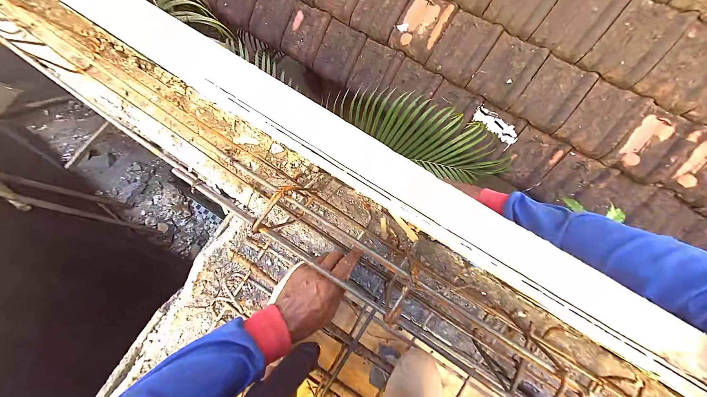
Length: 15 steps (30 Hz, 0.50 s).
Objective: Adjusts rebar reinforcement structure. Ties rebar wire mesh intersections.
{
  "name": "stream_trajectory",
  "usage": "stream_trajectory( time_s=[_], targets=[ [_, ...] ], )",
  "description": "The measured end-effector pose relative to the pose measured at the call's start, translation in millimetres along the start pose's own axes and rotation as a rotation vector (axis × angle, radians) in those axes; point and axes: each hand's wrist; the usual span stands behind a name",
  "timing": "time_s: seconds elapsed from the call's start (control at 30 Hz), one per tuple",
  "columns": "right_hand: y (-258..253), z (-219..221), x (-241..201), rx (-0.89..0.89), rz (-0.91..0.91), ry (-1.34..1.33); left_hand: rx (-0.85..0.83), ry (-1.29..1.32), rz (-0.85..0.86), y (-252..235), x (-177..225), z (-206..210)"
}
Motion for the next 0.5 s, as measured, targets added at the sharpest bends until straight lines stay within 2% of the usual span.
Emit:
stream_trajectory(
  time_s=[0.1, 0.2, 0.27, 0.33, 0.43, 0.47, 0.5],
  targets=[
    [-11, 3, 5, -0.025, -0.097, 0.074, -0.294, 0.121, -0.231, -29, 19, -11],
    [-6, -4, 4, -0.079, -0.133, -0.002, -0.492, 0.097, -0.314, -45, 36, -8],
    [-4, -13, 8, -0.105, -0.158, -0.026, -0.444, 0.121, -0.276, -38, 32, 1],
    [-5, -16, 12, -0.05, -0.199, 0.04, -0.27, 0.156, -0.212, -22, 22, 10],
    [-3, -15, -8, -0.05, -0.229, 0.333, -0.109, 0.176, -0.21, -11, 13, 10],
    [-2, -12, -6, -0.01, -0.333, 0.461, -0.073, 0.173, -0.195, -9, 11, 10],
    [-13, -2, 19, 0.19, -0.583, 0.515, -0.034, 0.163, -0.167, -8, 10, 11]
  ],
)
Point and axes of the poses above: each hand's wrist, its own y-axis away from the middle knuckle, its own z-axis out of the palm, x = y × z, and after that the axes turned 5 degrees about y, right-handed
